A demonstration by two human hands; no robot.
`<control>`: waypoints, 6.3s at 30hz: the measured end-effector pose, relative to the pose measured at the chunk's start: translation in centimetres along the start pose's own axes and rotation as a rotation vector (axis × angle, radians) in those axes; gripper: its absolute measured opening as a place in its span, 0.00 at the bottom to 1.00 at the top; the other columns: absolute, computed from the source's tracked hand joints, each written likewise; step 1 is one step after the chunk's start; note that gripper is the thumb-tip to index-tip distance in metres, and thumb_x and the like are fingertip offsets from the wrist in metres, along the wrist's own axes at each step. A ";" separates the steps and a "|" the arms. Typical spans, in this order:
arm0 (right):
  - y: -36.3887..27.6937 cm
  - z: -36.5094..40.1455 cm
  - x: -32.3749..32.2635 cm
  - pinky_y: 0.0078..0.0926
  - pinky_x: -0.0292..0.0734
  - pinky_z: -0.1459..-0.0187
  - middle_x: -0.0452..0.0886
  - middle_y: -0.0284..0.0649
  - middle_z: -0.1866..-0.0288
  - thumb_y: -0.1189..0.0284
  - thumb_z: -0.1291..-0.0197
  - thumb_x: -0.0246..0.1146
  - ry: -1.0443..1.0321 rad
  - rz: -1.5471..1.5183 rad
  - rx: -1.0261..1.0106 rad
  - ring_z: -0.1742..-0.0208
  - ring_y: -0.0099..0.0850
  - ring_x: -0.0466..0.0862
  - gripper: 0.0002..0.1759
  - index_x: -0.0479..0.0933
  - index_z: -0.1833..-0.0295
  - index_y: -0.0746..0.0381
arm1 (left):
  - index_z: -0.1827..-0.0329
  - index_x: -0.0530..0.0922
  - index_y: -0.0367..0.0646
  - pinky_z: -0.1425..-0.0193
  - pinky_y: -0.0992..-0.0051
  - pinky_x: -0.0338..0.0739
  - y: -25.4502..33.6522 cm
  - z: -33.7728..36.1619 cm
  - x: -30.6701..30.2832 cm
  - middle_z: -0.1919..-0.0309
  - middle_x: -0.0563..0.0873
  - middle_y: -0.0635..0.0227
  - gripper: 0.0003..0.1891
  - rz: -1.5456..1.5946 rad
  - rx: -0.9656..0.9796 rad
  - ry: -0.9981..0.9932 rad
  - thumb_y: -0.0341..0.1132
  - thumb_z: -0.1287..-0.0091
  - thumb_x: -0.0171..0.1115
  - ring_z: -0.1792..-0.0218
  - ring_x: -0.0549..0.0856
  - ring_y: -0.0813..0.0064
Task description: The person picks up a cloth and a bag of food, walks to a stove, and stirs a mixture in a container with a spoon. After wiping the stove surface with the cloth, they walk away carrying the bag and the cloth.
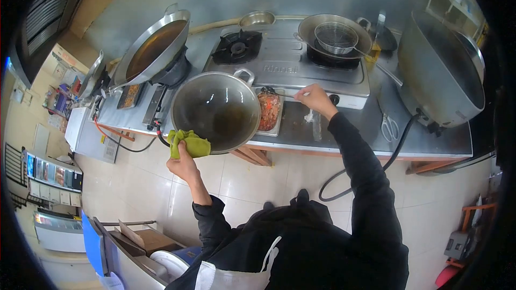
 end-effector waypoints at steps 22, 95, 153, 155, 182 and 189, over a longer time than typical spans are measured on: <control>-1.3 2.0 -1.0 0.24 0.73 0.69 0.82 0.39 0.78 0.65 0.44 0.62 -0.015 -0.250 -0.043 0.76 0.26 0.81 0.12 0.83 0.64 0.63 | 0.60 0.82 0.25 0.64 0.77 0.79 4.1 2.6 1.7 0.71 0.87 0.61 0.13 -0.207 0.203 -0.012 0.32 0.38 0.63 0.70 0.85 0.77; -9.7 10.1 2.4 0.36 0.76 0.64 0.84 0.41 0.69 0.67 0.41 0.59 0.241 0.397 -0.263 0.65 0.41 0.83 0.07 0.80 0.61 0.56 | 0.60 0.78 0.20 0.70 0.69 0.83 -6.5 -2.7 -11.9 0.66 0.84 0.52 0.18 0.316 -0.343 0.232 0.31 0.43 0.65 0.70 0.86 0.63; -7.9 8.8 8.3 0.41 0.80 0.64 0.81 0.48 0.64 0.76 0.47 0.55 0.238 0.782 -0.255 0.66 0.46 0.84 0.07 0.77 0.64 0.65 | 0.59 0.78 0.20 0.65 0.69 0.84 -7.5 -2.7 -13.3 0.67 0.85 0.53 0.17 0.289 -0.289 0.232 0.31 0.40 0.64 0.69 0.86 0.65; -8.2 9.7 8.4 0.42 0.80 0.63 0.81 0.48 0.64 0.77 0.48 0.55 0.238 0.752 -0.244 0.66 0.46 0.84 0.07 0.77 0.64 0.65 | 0.59 0.78 0.20 0.65 0.69 0.84 -7.9 -2.9 -13.3 0.67 0.85 0.53 0.17 0.275 -0.287 0.231 0.31 0.40 0.64 0.69 0.86 0.65; -9.4 3.9 6.4 0.36 0.77 0.69 0.79 0.44 0.60 0.74 0.51 0.60 0.240 1.065 -0.511 0.68 0.38 0.84 0.12 0.79 0.58 0.58 | 0.59 0.79 0.20 0.64 0.70 0.84 -7.6 -2.8 -12.9 0.67 0.85 0.53 0.17 0.295 -0.300 0.241 0.31 0.40 0.63 0.69 0.86 0.66; -10.4 2.3 7.8 0.28 0.76 0.71 0.83 0.38 0.74 0.72 0.53 0.61 0.059 1.246 -0.727 0.69 0.33 0.84 0.05 0.82 0.77 0.56 | 0.57 0.76 0.18 0.63 0.66 0.85 -7.1 -2.3 -13.0 0.63 0.83 0.49 0.18 0.314 -0.304 0.241 0.30 0.41 0.63 0.66 0.86 0.60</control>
Point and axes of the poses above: each hand's wrist, its own z-axis away from the middle knuckle, its own x-axis out of the palm, y = z × x, the point moved 4 cm from there along -z, towards the middle knuckle
